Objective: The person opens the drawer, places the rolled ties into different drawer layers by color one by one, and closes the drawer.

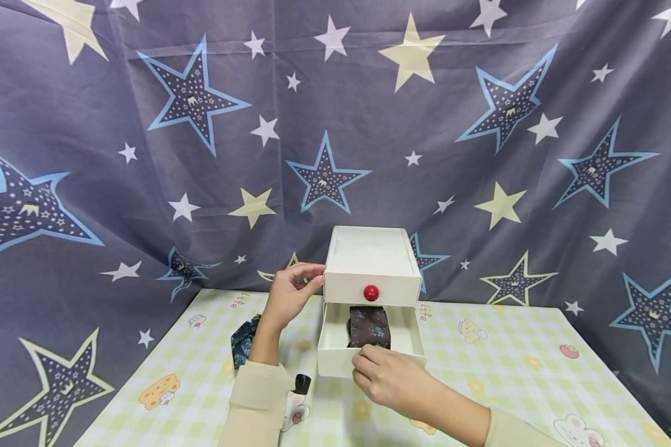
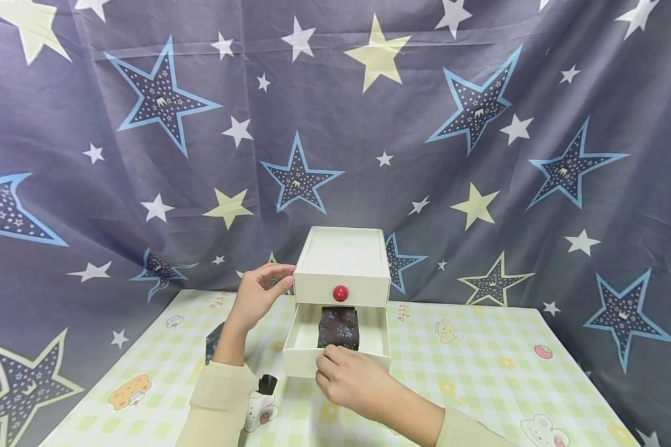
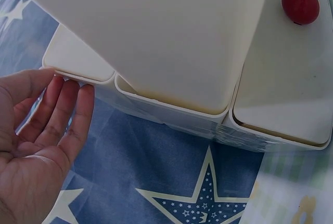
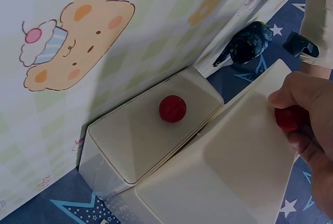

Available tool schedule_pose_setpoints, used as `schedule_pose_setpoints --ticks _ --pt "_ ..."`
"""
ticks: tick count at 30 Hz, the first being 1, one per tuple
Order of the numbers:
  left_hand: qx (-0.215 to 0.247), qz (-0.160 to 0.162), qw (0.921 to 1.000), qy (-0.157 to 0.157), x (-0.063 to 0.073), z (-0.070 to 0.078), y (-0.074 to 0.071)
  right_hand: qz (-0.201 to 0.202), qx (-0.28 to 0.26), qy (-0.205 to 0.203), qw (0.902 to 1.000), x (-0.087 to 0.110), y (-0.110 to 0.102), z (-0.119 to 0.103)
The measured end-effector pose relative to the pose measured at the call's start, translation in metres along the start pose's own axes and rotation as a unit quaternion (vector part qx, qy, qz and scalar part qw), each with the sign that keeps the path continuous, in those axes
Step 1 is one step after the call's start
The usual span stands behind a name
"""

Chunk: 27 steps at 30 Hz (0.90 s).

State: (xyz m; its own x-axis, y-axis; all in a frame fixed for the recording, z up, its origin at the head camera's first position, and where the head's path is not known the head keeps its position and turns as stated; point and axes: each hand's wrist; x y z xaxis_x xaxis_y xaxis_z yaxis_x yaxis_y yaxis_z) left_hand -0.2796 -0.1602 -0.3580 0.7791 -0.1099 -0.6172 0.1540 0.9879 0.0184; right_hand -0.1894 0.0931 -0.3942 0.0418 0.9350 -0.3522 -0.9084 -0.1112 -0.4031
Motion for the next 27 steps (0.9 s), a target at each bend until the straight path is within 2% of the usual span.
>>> schedule_pose_setpoints --ticks 27 --pt "0.001 0.001 1.0 -0.002 0.0 0.001 0.0 -0.016 -0.025 0.016 0.9994 -0.002 0.016 0.009"
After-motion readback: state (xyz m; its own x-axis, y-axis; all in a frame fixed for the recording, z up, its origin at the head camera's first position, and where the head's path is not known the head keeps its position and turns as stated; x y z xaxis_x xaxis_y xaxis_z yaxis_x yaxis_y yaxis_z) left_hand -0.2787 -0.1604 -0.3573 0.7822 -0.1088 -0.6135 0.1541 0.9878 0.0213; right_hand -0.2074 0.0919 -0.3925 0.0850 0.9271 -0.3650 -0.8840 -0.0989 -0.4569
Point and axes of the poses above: each hand's wrist, its own x-axis away from the middle knuckle, its own y-axis out of the palm, z = x × y, and after that the axes turned 15 degrees about x, right-handed
